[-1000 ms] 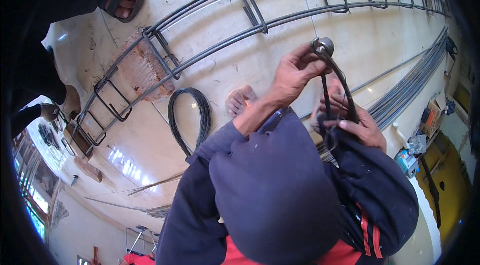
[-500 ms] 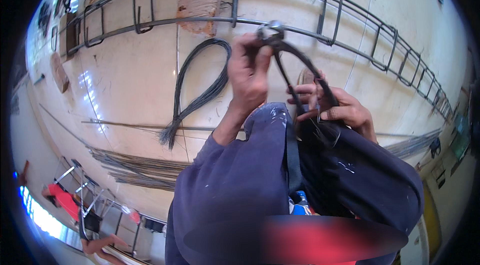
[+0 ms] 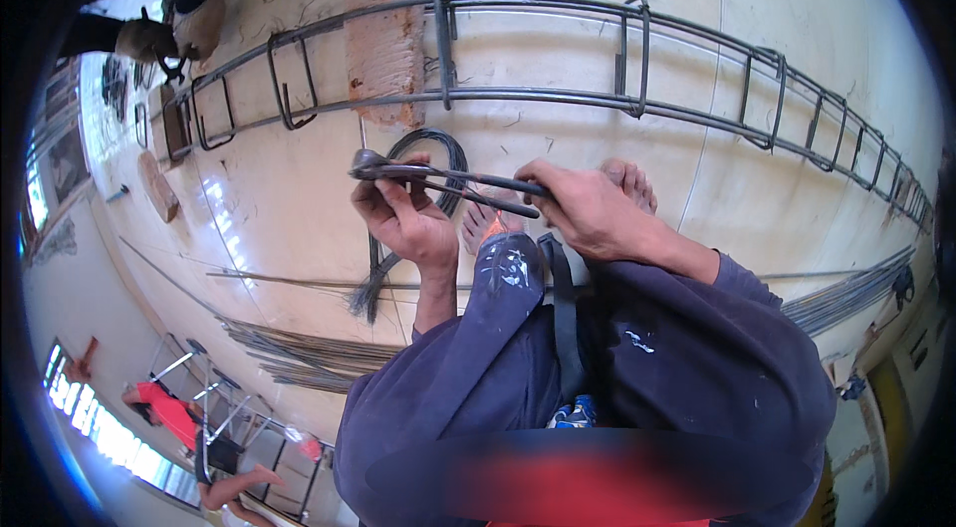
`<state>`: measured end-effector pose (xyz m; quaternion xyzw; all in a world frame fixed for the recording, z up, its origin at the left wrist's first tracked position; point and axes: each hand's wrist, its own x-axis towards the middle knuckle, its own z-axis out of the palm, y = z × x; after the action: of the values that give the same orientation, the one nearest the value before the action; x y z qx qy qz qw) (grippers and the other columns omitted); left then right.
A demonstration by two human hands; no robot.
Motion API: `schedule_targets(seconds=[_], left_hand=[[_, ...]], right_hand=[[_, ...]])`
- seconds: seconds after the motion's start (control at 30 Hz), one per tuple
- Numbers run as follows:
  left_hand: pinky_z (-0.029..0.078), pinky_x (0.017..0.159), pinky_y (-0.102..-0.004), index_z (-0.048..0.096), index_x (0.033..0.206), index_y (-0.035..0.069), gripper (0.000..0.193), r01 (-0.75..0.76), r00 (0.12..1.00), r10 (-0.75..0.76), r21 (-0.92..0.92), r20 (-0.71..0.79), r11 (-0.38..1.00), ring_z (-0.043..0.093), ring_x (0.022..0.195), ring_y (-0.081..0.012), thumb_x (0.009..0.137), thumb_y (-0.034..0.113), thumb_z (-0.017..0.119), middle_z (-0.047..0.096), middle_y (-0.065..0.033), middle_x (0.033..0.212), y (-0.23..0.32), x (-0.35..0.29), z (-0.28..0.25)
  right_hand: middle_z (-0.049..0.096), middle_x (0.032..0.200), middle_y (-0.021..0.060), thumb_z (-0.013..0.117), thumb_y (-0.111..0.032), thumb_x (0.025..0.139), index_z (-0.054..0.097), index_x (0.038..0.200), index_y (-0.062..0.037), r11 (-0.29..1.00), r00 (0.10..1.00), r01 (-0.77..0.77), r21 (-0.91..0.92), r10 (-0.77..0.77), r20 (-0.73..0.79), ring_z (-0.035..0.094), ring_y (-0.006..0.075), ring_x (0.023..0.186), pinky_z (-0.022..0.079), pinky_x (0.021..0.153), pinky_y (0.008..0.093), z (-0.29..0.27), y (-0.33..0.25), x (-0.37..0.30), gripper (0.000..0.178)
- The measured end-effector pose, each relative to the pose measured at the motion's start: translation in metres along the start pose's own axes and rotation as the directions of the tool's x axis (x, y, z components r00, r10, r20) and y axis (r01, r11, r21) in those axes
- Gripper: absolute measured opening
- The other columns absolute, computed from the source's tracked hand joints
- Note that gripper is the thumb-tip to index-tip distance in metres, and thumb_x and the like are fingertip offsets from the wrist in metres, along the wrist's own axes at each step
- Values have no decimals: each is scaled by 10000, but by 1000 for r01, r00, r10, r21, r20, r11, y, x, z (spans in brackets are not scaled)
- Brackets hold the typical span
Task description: The person sits on the floor and assembles a metal frame by tying metal rods together with wire. They use pliers to twist and secure the wire at multiple points along the frame.
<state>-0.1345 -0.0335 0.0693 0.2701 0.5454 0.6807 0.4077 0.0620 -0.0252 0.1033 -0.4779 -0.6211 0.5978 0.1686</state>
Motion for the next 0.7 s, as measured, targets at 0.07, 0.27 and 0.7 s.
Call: schedule_targets(seconds=[0.07,0.27,0.7], left_hand=[[584,793,-354,429,1135,24,175,-20,1000,19,57,14,998,646,911,-241,994,127,433,588,-146,1050,1,7,11],[579,823,-378,436,1087,4,149,73,994,-83,128,78,989,636,934,-196,993,120,436,591,-134,1077,-17,14,14],[549,817,-332,434,1079,10,184,196,979,-200,113,27,974,631,908,-197,935,38,546,605,-134,992,-25,-6,7]], right_hand=[[638,926,221,566,-136,885,529,1195,-35,997,990,76,-12,-77,-121,616,392,880,484,752,430,0,15,-10,328],[599,716,79,541,-277,954,616,1052,15,967,995,-94,236,100,-15,506,141,638,417,602,301,-28,6,-17,317],[463,561,20,461,-320,975,587,861,-11,972,980,-200,121,197,32,450,104,527,364,523,276,-4,35,-12,352]])
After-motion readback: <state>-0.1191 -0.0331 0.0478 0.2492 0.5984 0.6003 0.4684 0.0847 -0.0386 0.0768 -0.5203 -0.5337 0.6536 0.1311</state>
